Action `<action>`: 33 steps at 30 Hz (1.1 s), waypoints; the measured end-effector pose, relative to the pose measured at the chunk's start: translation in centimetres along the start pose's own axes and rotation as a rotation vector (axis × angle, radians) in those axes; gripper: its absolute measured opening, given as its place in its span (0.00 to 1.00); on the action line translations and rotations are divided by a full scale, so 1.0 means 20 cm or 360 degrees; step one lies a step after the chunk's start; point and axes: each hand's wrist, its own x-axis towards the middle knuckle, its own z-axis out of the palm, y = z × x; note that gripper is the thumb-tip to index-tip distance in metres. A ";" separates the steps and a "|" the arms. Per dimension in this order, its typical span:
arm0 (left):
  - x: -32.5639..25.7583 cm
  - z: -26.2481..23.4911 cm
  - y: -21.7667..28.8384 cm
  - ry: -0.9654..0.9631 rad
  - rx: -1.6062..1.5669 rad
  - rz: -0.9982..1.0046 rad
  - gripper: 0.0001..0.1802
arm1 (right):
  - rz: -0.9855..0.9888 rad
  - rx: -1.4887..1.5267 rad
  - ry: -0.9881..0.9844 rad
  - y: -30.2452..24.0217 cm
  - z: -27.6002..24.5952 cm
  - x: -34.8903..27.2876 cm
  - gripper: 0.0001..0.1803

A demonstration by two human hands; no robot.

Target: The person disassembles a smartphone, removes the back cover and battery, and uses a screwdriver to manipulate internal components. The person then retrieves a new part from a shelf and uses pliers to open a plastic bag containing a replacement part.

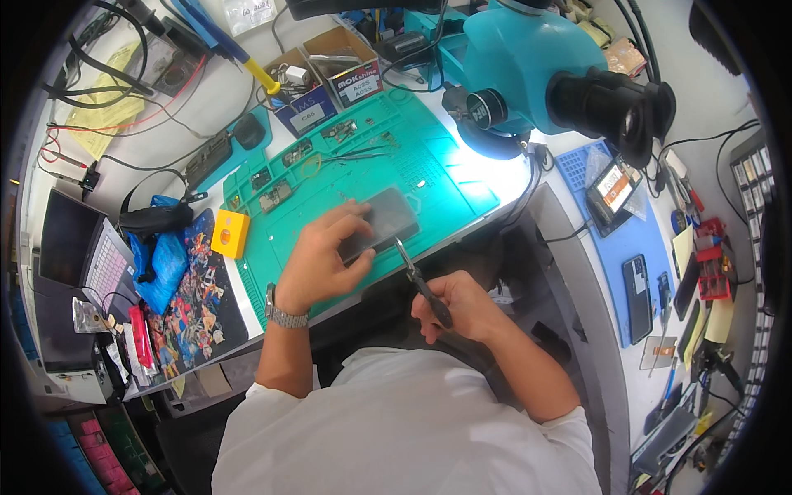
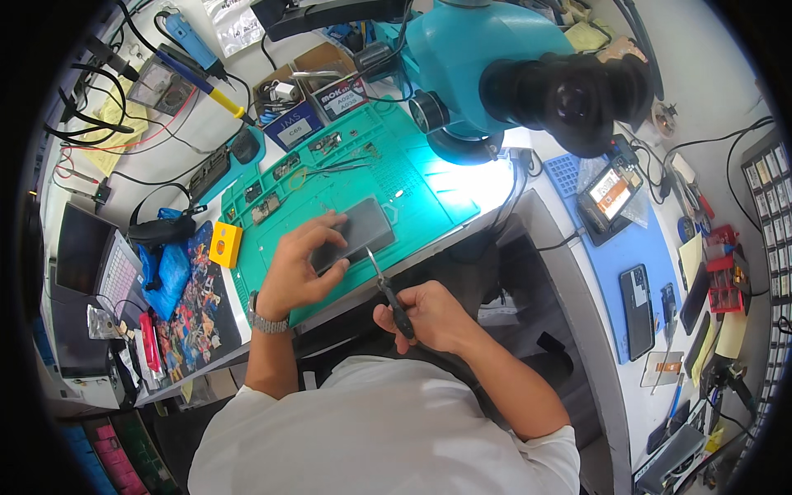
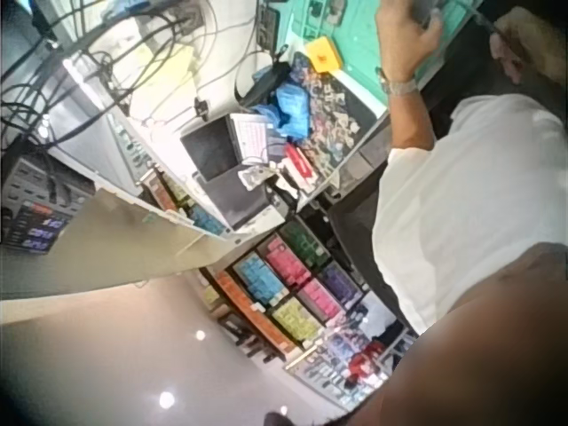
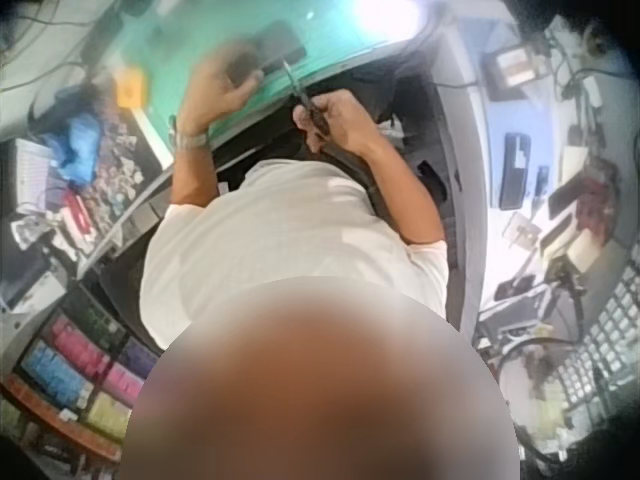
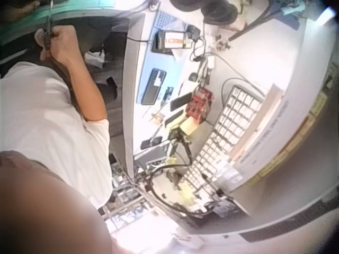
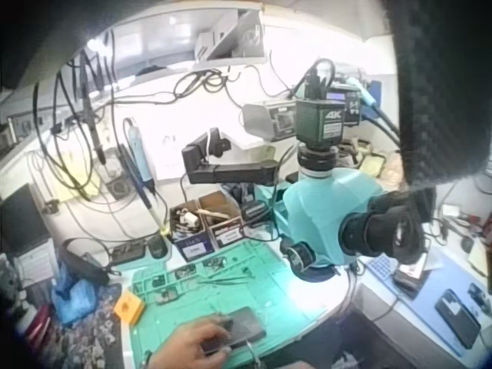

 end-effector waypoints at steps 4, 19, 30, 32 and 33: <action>-0.01 0.01 0.01 0.0008 -0.0074 0.0018 0.13 | 0.0000 0.0021 0.0067 -0.06 0.04 0.06 0.17; -0.03 0.01 -0.04 0.0007 -0.0066 -0.0006 0.09 | -0.0054 0.0214 -0.0003 -0.06 0.10 0.09 0.14; -0.03 -0.01 -0.06 -0.0060 -0.0035 0.0043 0.09 | -0.0076 0.0344 -0.0085 -0.03 0.12 0.11 0.28; -0.04 -0.04 -0.06 -0.0118 0.0019 0.0060 0.09 | -0.0116 0.0468 -0.0159 -0.01 0.09 0.12 0.35; -0.04 -0.06 -0.05 -0.0143 0.0029 0.0048 0.11 | -0.0092 0.0445 -0.0169 -0.01 0.07 0.13 0.36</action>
